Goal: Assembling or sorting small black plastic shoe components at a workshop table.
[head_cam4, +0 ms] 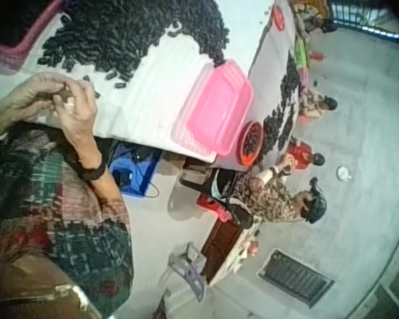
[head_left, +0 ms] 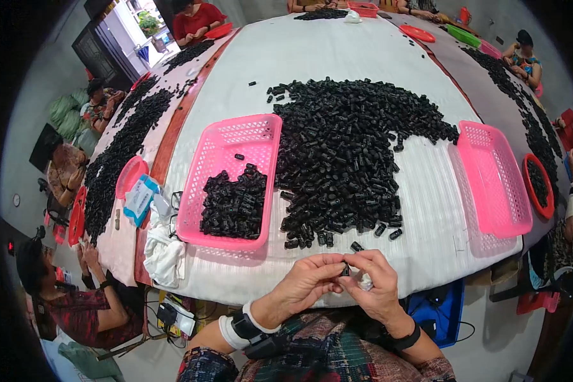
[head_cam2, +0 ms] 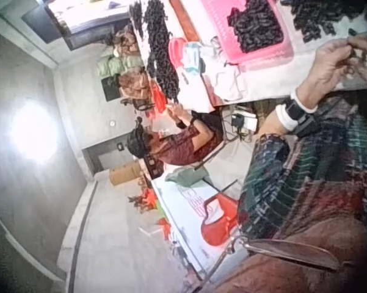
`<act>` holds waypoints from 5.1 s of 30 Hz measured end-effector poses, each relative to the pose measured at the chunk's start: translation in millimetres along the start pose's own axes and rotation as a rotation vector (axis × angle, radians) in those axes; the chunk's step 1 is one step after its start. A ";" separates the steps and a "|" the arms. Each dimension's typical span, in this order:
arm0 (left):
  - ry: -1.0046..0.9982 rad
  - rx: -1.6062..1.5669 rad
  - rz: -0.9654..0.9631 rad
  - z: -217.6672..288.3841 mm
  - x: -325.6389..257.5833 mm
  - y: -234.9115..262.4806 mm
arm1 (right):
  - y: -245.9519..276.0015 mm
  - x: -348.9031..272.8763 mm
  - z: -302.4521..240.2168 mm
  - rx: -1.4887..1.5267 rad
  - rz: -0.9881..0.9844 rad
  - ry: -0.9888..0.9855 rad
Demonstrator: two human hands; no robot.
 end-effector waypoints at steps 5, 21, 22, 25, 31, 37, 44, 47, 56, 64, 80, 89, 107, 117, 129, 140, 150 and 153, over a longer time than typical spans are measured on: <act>-0.028 -0.013 -0.009 -2.6 -6.9 -4.2 | 4.4 -2.3 -18.2 -0.086 0.085 0.168; -0.012 -0.096 0.037 -2.4 -12.8 -7.5 | 9.7 -13.5 -34.3 -0.217 0.225 0.480; -0.023 -0.098 0.028 -1.5 -12.9 -8.4 | 10.1 -14.1 -34.4 -0.214 0.222 0.481; -0.020 -0.066 0.020 -2.6 -12.2 -9.4 | 10.7 -18.1 -30.3 -0.169 0.228 0.478; -0.074 -0.018 0.064 4.3 -17.1 -6.5 | 14.2 2.9 -20.4 0.055 0.106 0.194; -0.034 0.004 0.006 8.5 -22.9 -11.5 | -1.5 1.6 9.7 0.298 -0.143 -0.104; -0.022 0.036 -0.014 9.4 -25.5 -17.6 | -5.1 1.3 11.6 0.235 -0.161 -0.092; -0.022 0.039 -0.018 9.1 -25.7 -16.0 | -8.3 -1.1 17.6 0.204 -0.190 -0.142; 0.004 0.059 0.019 9.3 -26.5 -14.2 | -8.9 -1.8 18.2 0.223 -0.169 -0.098; 0.026 0.077 0.067 8.3 -24.6 -8.6 | -10.4 -2.1 18.7 0.122 -0.182 -0.058; -0.006 0.045 0.107 13.1 -12.0 2.8 | 0.5 3.6 22.7 0.384 -0.143 -0.158; 0.045 -0.144 0.007 -7.3 -13.3 -9.1 | 0.4 -16.1 -35.4 -0.396 0.101 0.474; 0.026 0.153 0.030 -4.3 -27.2 1.8 | -11.4 -6.8 -23.2 -0.146 -0.123 0.130; 0.060 -0.073 -0.132 -14.6 -29.1 -12.0 | -9.0 -11.6 -16.9 0.021 -0.065 0.022; 0.061 -0.098 -0.109 -18.5 -25.9 -9.5 | -6.4 -10.5 -13.4 0.026 -0.015 0.057; 0.041 -0.081 -0.095 -11.0 -25.0 -16.1 | -1.3 -17.9 -54.8 -0.310 0.144 0.526; 0.024 -0.102 -0.089 -13.2 -26.6 -19.1 | 3.6 -18.4 -46.9 -0.176 0.160 0.430; 0.011 -0.121 -0.123 -10.7 -25.1 -20.6 | 5.3 -13.4 -46.8 -0.205 0.152 0.422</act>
Point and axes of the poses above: each hand's wrist, its own x-axis towards the middle knuckle, its own y-axis out of the back of the hand, z = x × y, the point moved 9 cm from there along x, towards the middle knuckle, and after that the axes turned 6 degrees about z, right-handed, at the moved point
